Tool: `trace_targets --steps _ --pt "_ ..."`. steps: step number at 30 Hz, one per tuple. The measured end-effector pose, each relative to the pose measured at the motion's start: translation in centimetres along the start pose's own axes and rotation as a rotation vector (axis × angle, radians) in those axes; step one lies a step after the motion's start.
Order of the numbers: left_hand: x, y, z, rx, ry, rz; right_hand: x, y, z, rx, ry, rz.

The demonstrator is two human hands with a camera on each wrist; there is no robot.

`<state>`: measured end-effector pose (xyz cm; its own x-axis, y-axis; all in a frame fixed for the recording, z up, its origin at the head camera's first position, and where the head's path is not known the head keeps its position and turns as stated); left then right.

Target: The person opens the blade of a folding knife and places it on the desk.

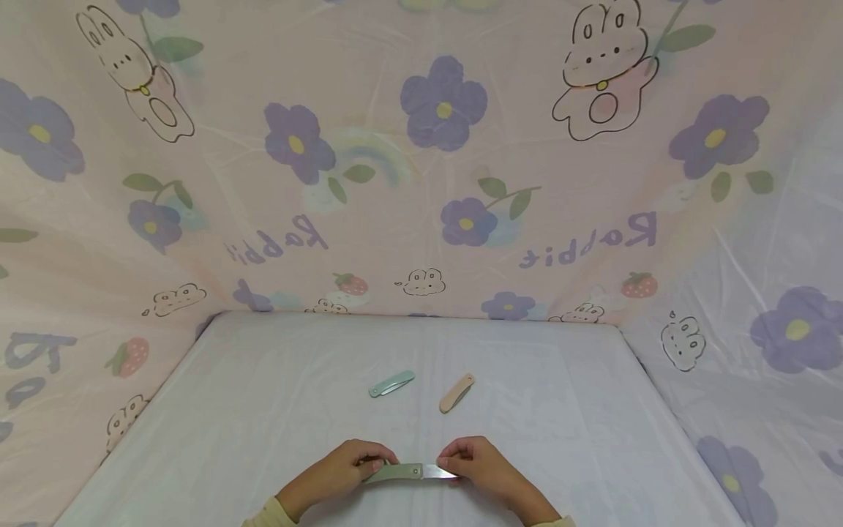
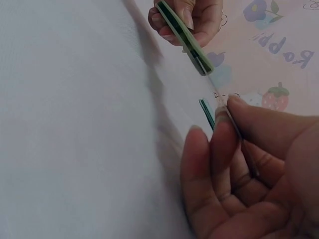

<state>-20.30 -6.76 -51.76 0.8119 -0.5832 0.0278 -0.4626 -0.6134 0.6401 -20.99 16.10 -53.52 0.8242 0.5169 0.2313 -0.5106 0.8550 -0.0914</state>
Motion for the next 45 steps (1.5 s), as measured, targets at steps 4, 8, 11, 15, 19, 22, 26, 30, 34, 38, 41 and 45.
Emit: trace_targets --steps 4,8,11,15,19,22,26,30,34,38,41,45 --pt "0.0 0.0 -0.1 0.0 -0.001 -0.003 0.0 0.1 -0.1 0.0 -0.009 0.001" --pt "0.1 0.1 0.0 -0.002 -0.005 -0.012 -0.1 0.2 -0.1 -0.011 -0.009 0.002" --pt "0.0 0.4 -0.1 -0.002 -0.004 -0.026 -0.2 0.4 -0.2 -0.014 -0.005 -0.007" --pt "-0.1 0.8 -0.2 -0.004 -0.004 -0.048 -0.3 0.6 -0.1 -0.011 -0.002 -0.028" --pt "-0.3 1.2 0.0 0.019 0.016 -0.052 -0.2 0.9 0.3 0.012 -0.005 -0.053" --pt "-0.4 1.5 0.2 0.017 0.036 -0.053 -0.1 1.3 0.6 0.032 -0.012 -0.069" --pt "-0.6 1.9 0.3 -0.011 0.059 -0.052 -0.1 1.7 0.8 0.037 -0.023 -0.083" --pt "-0.7 2.1 0.4 -0.017 0.051 -0.043 0.0 2.0 0.8 0.033 -0.027 -0.087" --pt "-0.8 2.5 0.4 -0.024 0.02 -0.049 -0.1 2.3 1.0 0.047 -0.016 -0.085" --pt "-0.8 3.2 0.0 -0.018 0.01 -0.056 -0.1 2.6 1.6 0.07 0.006 -0.083" --pt "-0.9 3.7 -0.2 -0.012 0.011 -0.069 0.0 2.9 2.2 0.087 0.02 -0.091" --pt "-1.1 4.2 0.0 -0.001 0.018 -0.093 0.0 3.3 3.0 0.095 0.038 -0.1"
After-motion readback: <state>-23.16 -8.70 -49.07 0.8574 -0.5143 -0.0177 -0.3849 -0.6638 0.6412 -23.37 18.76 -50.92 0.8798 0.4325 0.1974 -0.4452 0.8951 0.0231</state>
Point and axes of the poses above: each hand's wrist, its own x-axis away from the middle knuckle, its own y-axis out of the back of the hand, z = x × y, the point moved 5 cm from there along -x, towards the middle knuckle, and after that the axes turned 11 degrees about -x, right-handed, at the moved point
